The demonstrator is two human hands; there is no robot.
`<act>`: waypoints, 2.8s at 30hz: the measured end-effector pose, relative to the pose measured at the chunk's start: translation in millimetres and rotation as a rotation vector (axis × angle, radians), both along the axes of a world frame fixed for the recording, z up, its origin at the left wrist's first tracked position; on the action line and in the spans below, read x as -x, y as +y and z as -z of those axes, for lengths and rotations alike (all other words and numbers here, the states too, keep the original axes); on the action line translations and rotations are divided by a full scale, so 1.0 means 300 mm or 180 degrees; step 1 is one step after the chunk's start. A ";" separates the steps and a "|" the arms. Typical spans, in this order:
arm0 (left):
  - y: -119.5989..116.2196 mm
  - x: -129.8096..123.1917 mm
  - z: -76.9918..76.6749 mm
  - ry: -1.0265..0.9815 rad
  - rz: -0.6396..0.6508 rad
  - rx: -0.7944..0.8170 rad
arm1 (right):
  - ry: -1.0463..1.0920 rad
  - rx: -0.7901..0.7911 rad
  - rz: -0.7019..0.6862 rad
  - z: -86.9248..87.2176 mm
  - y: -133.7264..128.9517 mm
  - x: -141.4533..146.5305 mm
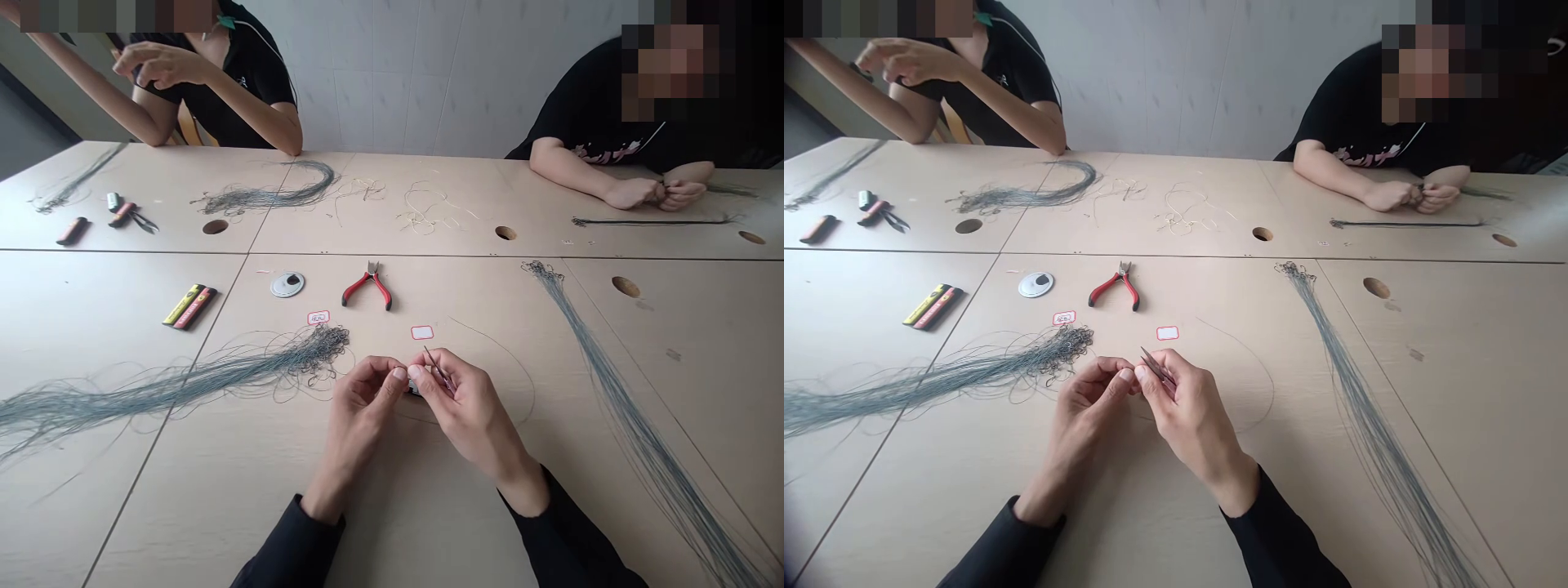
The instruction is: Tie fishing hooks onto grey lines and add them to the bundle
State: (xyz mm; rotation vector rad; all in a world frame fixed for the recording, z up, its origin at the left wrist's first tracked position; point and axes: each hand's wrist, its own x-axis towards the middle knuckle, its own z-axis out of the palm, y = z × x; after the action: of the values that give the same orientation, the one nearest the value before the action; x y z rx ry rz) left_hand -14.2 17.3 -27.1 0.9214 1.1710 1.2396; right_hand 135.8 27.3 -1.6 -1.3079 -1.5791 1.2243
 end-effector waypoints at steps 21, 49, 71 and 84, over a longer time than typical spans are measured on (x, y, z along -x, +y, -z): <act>0.007 0.000 0.027 0.0040 -0.0043 -0.0130 | 0.0178 0.0400 -0.0016 0.009 0.000 0.002; -0.002 0.017 0.012 0.0082 -0.0107 -0.0391 | 0.0555 0.0457 0.0030 0.036 0.003 -0.006; -0.001 0.028 0.004 0.0270 0.0258 -0.0422 | 0.1024 0.0882 -0.0360 0.045 0.013 -0.022; 0.003 0.026 0.027 0.0536 0.0270 -0.0328 | 0.0288 0.0431 -0.0180 0.023 0.005 -0.002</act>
State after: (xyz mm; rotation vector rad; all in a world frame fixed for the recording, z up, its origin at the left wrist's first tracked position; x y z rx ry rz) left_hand -22.1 18.0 -35.3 1.1592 1.1948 1.1802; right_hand 136.3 28.8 -8.6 -1.2801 -1.4998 1.4270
